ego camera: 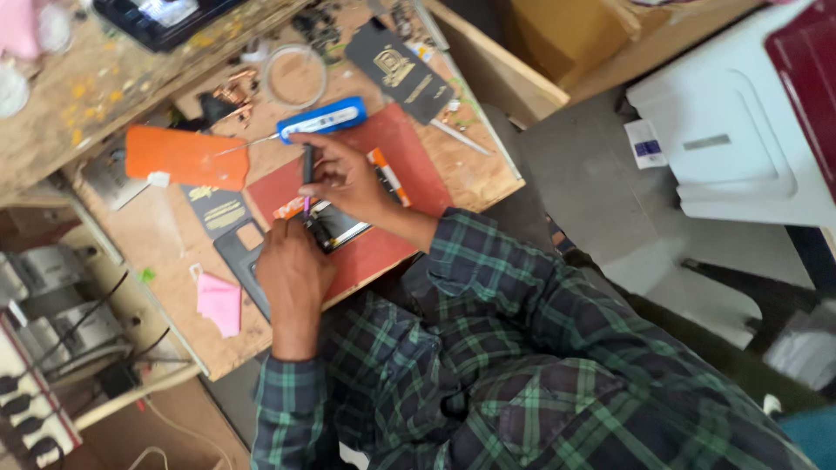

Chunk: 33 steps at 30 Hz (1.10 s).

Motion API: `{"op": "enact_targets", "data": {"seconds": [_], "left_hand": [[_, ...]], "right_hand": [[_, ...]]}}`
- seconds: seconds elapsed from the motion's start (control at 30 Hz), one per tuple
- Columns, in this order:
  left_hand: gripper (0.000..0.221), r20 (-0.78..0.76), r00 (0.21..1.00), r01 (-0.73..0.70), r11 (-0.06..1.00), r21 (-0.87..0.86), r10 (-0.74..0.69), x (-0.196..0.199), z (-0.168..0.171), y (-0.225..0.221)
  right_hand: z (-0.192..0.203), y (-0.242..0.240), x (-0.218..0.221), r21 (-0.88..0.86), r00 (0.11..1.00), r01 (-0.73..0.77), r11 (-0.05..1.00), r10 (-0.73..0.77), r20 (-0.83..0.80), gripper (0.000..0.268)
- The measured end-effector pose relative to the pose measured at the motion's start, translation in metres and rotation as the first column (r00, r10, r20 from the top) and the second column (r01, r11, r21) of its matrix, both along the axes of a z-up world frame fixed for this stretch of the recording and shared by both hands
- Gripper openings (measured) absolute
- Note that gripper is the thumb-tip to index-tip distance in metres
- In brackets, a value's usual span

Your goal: The person disassembles a smartphone by removing the back cover and prying open the internal components. They use a screwdriver to detach parts and set the back cover aside. The person then handles a separate tablet, inspecting its screen before returning to the phone.

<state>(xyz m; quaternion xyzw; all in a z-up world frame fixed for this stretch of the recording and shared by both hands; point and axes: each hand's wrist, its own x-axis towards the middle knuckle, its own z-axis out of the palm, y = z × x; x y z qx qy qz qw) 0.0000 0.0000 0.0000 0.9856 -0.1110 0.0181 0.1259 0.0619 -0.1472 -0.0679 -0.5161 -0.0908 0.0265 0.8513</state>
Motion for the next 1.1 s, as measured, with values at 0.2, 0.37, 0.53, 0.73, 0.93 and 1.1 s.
{"op": "enact_targets", "data": {"seconds": [0.2, 0.37, 0.53, 0.73, 0.93, 1.1], "left_hand": [[0.007, -0.059, 0.997, -0.041, 0.999, -0.028, 0.039, -0.004, 0.002, 0.0], [0.013, -0.013, 0.994, -0.111, 0.975, -0.192, 0.111, -0.014, -0.001, 0.031], [0.01, -0.021, 0.972, -0.23, 0.926, -0.298, 0.235, -0.023, -0.006, 0.087], [0.015, 0.004, 0.957, -0.259, 0.867, -0.425, 0.288, -0.048, -0.008, 0.133], [0.012, -0.049, 0.975, -0.217, 0.883, -0.415, 0.217, -0.054, -0.004, 0.115], [0.008, -0.047, 0.982, -0.186, 0.864, -0.467, 0.186, -0.057, -0.007, 0.113]], "right_hand": [[-0.001, -0.003, -0.003, -0.058, 1.0, -0.004, 0.998, 0.003, -0.02, 0.076], [-0.029, 0.008, 0.003, 0.031, 1.0, 0.01, 0.999, -0.009, -0.019, 0.074], [-0.034, -0.001, 0.012, -0.371, 0.913, 0.402, 0.837, -0.336, 0.23, 0.056], [-0.013, 0.001, 0.0, -0.001, 0.999, 0.054, 0.999, -0.054, 0.003, 0.077], [-0.002, 0.003, 0.001, -0.007, 0.996, 0.023, 1.0, -0.022, 0.084, 0.073], [-0.013, -0.001, -0.002, -0.026, 0.99, 0.024, 0.999, -0.021, 0.139, 0.068]]}}
